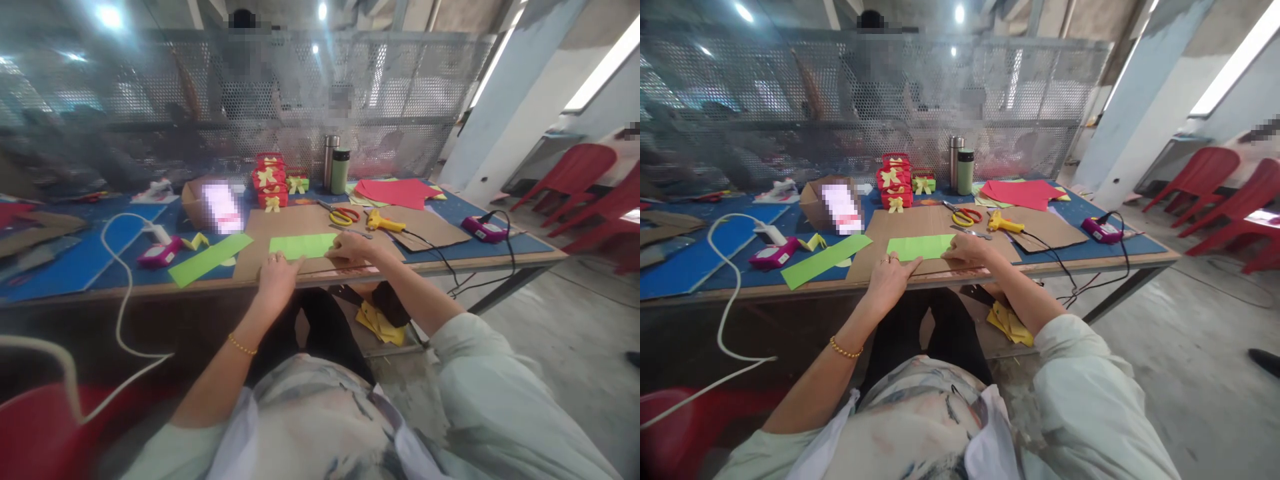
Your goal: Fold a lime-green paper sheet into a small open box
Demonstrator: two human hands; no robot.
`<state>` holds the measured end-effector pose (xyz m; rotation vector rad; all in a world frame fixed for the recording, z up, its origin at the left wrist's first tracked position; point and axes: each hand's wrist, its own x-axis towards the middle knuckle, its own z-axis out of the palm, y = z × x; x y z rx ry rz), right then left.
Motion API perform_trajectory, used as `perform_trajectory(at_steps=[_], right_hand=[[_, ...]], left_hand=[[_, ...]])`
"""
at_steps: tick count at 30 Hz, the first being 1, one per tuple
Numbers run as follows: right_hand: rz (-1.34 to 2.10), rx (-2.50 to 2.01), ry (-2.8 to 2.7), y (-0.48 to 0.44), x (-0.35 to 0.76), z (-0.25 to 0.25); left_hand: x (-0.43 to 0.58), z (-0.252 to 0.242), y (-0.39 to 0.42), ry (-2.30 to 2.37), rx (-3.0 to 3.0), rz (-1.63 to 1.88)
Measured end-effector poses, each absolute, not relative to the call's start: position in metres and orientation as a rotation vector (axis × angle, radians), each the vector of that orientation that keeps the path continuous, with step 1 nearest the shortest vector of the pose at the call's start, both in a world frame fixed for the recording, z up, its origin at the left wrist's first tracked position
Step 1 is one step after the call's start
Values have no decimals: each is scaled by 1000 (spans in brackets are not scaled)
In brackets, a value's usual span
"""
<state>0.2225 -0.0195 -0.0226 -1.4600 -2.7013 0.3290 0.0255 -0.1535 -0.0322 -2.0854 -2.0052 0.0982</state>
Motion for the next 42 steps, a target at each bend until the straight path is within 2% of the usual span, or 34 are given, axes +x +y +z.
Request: perform_trajectory(at_steps=[6,10,29,36,39,42], right_hand=[[655,-1543,-2705,-21,227,-4],[747,-1574,-2675,-24,228,0],[906,-1651,-2551,-23,242,-1],[837,-1682,-2566,-27,250,0],[822,-1582,-2541,-23,255,4],[859,-1279,-2427,-22,248,9]], left_hand=[[28,-28,-155,-2012,-2086,96],[26,-31,-155,-2013,-2106,50],[21,-36,-152,-2007,-2137,-13],[20,-38,-151,-1994,-2134,-33],[22,-37,-152,-1990,-2135,11],[22,-36,-152,-1987,-2131,39]])
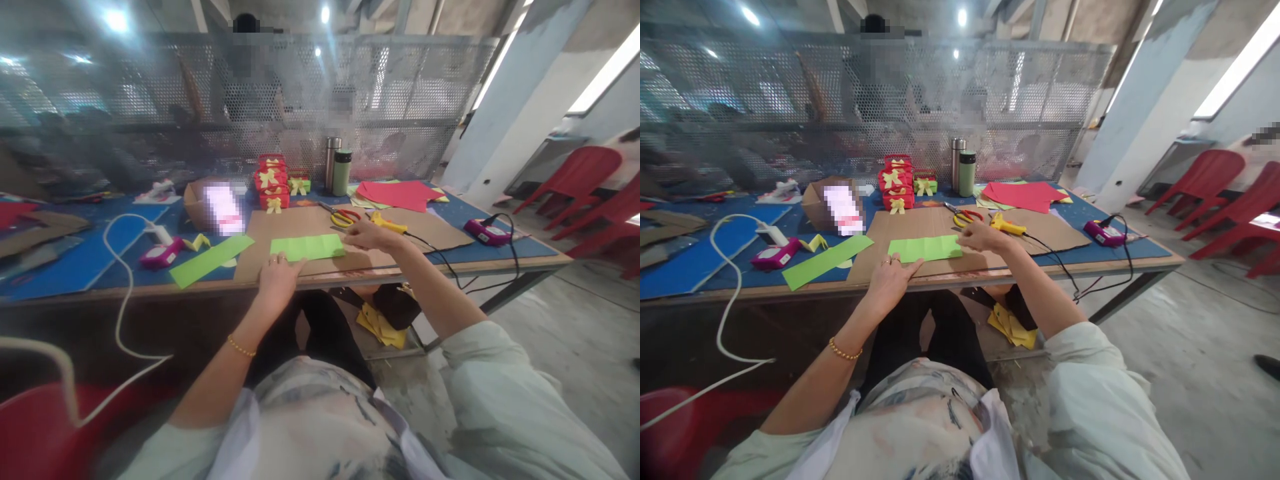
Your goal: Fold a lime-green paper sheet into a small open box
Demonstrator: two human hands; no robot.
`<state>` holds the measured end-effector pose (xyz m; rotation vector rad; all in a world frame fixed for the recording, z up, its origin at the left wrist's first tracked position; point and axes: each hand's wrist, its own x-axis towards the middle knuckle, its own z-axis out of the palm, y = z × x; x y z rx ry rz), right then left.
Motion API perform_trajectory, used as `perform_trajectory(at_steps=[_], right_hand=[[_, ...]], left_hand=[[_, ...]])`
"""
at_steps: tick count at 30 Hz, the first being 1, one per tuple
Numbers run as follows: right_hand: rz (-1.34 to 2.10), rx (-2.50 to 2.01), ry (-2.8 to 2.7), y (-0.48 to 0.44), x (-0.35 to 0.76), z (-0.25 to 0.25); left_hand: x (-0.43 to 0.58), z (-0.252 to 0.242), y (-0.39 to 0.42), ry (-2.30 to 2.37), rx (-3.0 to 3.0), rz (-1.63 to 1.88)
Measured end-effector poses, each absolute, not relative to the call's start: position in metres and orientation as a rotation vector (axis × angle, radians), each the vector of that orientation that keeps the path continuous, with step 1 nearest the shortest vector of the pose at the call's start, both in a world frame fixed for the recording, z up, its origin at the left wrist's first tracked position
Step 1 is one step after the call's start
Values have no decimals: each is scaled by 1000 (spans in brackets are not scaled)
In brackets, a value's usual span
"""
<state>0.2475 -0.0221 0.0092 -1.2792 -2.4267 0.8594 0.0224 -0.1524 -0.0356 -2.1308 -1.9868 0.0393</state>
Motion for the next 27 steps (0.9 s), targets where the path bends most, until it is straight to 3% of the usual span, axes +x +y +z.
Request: perform_trajectory(at_steps=[4,10,27], right_hand=[[903,-970,-2484,-28,212,4],[602,-1086,-2702,-26,182,-20],[544,-1176,-2665,-23,183,-28]], left_hand=[[22,-35,-153,-1999,-2122,-1],[22,-36,-154,-1963,-2088,80],[39,-24,-126,-2142,-1939,-66]])
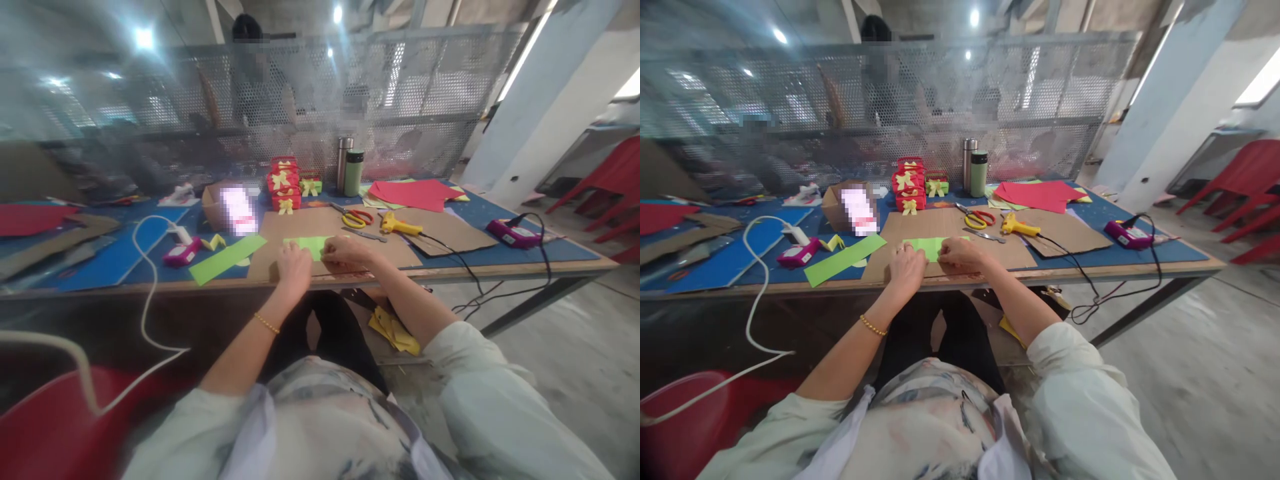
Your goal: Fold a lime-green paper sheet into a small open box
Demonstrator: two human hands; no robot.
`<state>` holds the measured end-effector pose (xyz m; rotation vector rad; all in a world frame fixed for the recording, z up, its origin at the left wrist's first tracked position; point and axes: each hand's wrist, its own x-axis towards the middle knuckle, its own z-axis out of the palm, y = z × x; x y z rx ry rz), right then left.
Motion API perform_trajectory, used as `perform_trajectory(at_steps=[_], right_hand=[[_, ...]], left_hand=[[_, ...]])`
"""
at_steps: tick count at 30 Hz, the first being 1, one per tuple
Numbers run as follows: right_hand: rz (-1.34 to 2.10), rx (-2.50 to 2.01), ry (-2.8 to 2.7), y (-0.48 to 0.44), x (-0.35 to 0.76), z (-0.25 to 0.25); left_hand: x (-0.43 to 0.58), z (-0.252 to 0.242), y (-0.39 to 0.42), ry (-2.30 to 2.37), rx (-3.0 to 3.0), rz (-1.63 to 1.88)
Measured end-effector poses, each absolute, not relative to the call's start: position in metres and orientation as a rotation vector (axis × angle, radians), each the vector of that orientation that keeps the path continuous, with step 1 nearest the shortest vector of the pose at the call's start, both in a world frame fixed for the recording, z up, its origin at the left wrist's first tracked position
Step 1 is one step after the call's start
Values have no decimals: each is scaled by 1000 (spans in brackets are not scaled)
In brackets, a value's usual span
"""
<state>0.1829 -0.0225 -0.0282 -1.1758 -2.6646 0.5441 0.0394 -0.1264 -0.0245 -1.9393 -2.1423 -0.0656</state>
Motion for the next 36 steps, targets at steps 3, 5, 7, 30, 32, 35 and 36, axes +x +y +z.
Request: perform_trajectory(at_steps=[3,5,7,30,32,35,36], right_hand=[[558,-1166,-2656,-19,183,-35],[624,-1178,-2655,-16,182,-39],[637,-1179,-2663,-14,181,-43],[539,-1161,-2656,-28,182,-37],[527,-1146,-2676,-30,183,-33],[502,-1149,-2674,-32,184,-29],[505,-1155,-2671,-32,184,-28]], left_hand=[[34,-28,-118,-2234,-2065,-54],[32,-30,-113,-2288,-2102,-45],[31,-30,-110,-2319,-2096,-56],[26,-18,-101,-2452,-2198,-54],[22,-18,-98,-2456,-2215,-63],[17,-18,-96,-2434,-2257,-115],[15,-17,-96,-2426,-2276,-128]])
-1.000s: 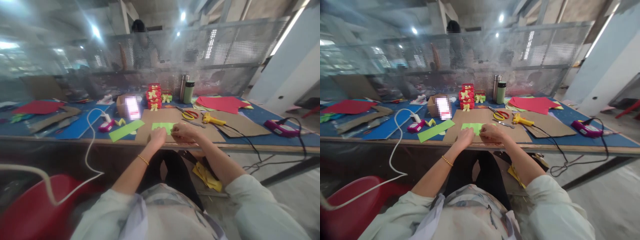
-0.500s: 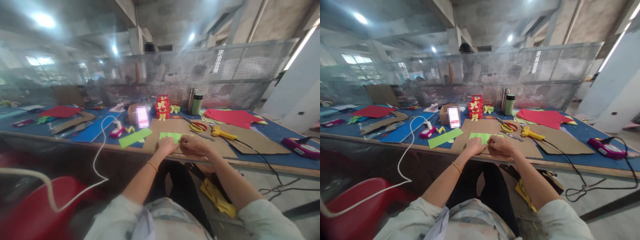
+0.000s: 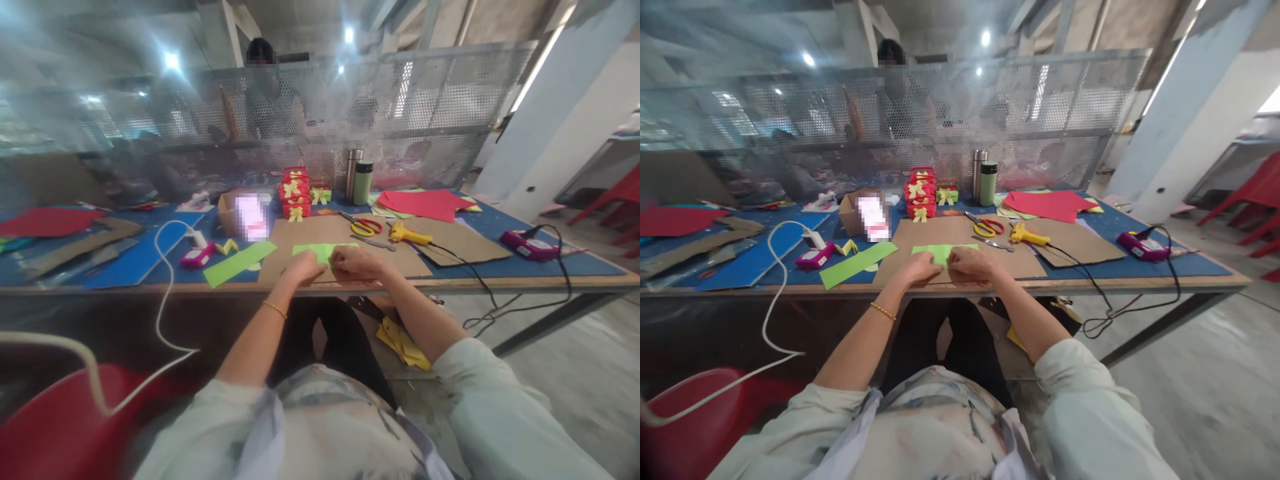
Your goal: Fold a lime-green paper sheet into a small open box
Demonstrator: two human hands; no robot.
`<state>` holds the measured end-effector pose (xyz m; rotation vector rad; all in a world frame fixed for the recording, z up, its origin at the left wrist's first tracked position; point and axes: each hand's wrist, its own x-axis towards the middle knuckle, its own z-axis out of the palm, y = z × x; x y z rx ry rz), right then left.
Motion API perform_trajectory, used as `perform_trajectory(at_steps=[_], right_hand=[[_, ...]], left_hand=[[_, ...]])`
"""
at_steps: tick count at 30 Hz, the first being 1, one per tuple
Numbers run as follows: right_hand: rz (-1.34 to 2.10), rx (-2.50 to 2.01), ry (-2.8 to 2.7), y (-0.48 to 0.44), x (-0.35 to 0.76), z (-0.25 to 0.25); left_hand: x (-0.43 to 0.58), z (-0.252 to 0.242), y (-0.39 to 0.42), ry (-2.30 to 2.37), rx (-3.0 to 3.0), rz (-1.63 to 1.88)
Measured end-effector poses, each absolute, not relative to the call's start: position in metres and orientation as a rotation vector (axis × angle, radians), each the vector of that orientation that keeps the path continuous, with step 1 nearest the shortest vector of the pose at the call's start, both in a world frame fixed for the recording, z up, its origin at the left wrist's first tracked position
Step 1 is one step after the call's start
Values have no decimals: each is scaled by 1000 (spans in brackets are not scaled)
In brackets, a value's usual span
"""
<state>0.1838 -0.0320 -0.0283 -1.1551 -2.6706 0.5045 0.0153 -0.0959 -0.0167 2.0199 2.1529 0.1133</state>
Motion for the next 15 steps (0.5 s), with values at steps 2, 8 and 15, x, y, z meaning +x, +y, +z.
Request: perform_trajectory(at_steps=[2,8,15], right_hand=[[510,-1160,-2666,-32,184,-28],[499,-1111,-2649,-26,184,-35],[491,-1109,-2658,-23,184,-37]], left_hand=[[13,-14,-97,2117,2033,125],[11,-13,-99,2106,2048,145],[15,-19,-94,2160,2009,157]])
